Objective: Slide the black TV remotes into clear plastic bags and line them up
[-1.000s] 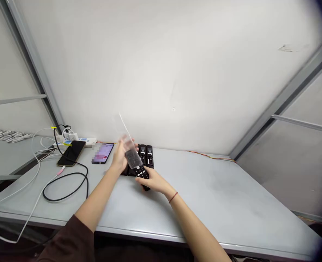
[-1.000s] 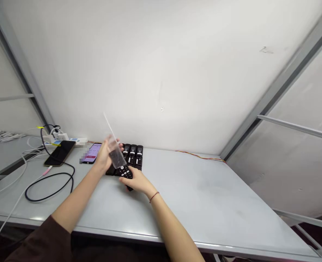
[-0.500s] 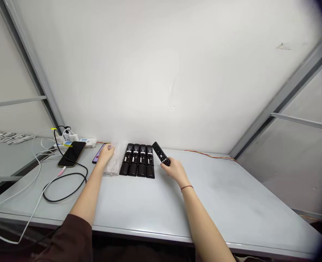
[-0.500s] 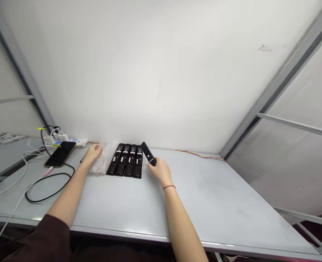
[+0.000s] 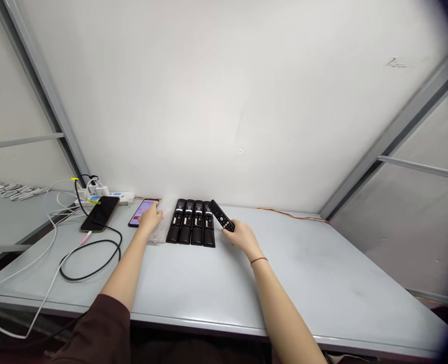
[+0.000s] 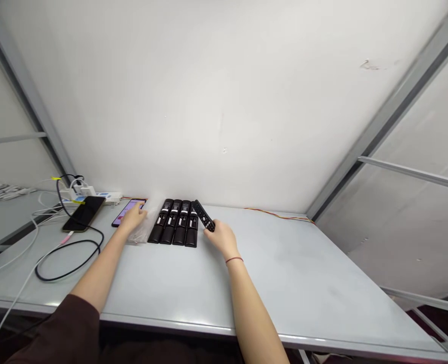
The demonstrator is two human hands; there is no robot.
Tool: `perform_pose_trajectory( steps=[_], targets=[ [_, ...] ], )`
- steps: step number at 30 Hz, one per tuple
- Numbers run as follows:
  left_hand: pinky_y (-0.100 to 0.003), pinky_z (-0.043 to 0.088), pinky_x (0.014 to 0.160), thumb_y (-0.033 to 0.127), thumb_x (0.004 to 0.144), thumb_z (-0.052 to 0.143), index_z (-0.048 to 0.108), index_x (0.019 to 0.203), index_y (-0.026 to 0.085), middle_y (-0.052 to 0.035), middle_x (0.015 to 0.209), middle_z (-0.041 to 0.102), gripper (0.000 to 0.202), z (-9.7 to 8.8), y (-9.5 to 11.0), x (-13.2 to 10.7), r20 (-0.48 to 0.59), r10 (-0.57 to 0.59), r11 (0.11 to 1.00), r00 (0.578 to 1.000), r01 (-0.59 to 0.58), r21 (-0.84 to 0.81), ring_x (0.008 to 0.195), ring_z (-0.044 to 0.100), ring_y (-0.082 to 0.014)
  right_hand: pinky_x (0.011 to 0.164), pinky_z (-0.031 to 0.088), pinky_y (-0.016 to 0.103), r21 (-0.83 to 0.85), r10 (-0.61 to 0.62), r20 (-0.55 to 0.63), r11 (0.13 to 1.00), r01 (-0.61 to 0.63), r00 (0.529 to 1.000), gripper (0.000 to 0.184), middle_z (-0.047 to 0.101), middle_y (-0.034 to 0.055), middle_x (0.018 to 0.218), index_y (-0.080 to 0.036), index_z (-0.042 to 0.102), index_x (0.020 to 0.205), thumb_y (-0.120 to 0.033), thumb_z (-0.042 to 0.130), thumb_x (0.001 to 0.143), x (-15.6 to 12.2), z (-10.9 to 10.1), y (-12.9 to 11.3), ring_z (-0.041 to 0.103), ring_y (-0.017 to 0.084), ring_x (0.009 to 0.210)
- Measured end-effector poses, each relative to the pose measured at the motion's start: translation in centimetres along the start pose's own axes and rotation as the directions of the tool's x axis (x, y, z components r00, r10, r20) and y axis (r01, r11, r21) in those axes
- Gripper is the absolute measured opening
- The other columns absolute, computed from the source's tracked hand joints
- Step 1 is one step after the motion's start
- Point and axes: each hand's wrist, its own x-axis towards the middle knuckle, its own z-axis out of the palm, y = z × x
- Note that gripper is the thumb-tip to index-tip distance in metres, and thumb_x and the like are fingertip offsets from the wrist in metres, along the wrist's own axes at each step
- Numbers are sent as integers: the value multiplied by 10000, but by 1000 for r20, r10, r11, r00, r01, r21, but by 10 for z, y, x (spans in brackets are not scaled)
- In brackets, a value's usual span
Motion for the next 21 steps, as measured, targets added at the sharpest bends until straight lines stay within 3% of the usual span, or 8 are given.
perform_pose_trajectory(
  steps=[3, 5, 8, 13, 17, 21],
  targets=[
    [-550, 302, 929, 287, 816, 521, 551, 1221, 228, -163, 1254, 542, 411, -3, 11, -10, -59, 147, 905, 987, -110, 411, 1185, 387, -390, 504, 276, 241, -2, 0, 4, 1000, 0, 1000, 117, 580, 31, 581, -162, 560, 741, -275, 560, 768, 0, 1, -1, 499, 132, 517],
    [-539, 296, 959, 339, 853, 470, 537, 1255, 234, -151, 1337, 477, 420, -2, 18, -15, 0, 271, 843, 963, -237, 484, 1235, 342, -373, 504, 273, 242, 0, -5, 7, 1000, 5, 1000, 114, 574, 28, 576, -163, 557, 736, -272, 554, 767, 0, 1, -1, 489, 130, 518],
    [-529, 276, 998, 372, 896, 377, 536, 1260, 218, -140, 1405, 414, 426, 6, 22, -17, 148, 300, 818, 942, -334, 468, 1296, 299, -346, 503, 270, 238, 5, -11, 13, 1000, 11, 1000, 107, 566, 23, 573, -166, 552, 727, -266, 551, 766, -1, 3, -1, 481, 123, 516],
    [-472, 253, 1040, 281, 886, 388, 525, 1252, 224, -127, 1424, 400, 396, 18, 12, -11, 292, 219, 818, 931, -338, 465, 1325, 310, -286, 503, 275, 234, 31, -16, 32, 999, 15, 999, 89, 563, 17, 579, -164, 546, 723, -245, 548, 761, -1, 5, -1, 488, 117, 504],
    [-453, 251, 1051, 264, 888, 384, 528, 1240, 237, -109, 1430, 398, 382, 21, 4, -6, 334, 184, 832, 924, -328, 448, 1332, 315, -265, 503, 295, 237, 90, -13, 42, 996, 9, 999, 92, 565, 12, 568, -173, 520, 695, -236, 556, 751, -1, 5, -2, 493, 117, 481],
    [-525, 206, 1061, 252, 872, 422, 556, 1206, 221, -127, 1423, 405, 361, 21, 5, -6, 310, 199, 857, 930, -318, 404, 1344, 287, -304, 481, 340, 238, 236, -22, 110, 972, -5, 994, 128, 556, -3, 532, -182, 485, 669, -254, 559, 744, -1, 6, -2, 501, 117, 440]
  ],
)
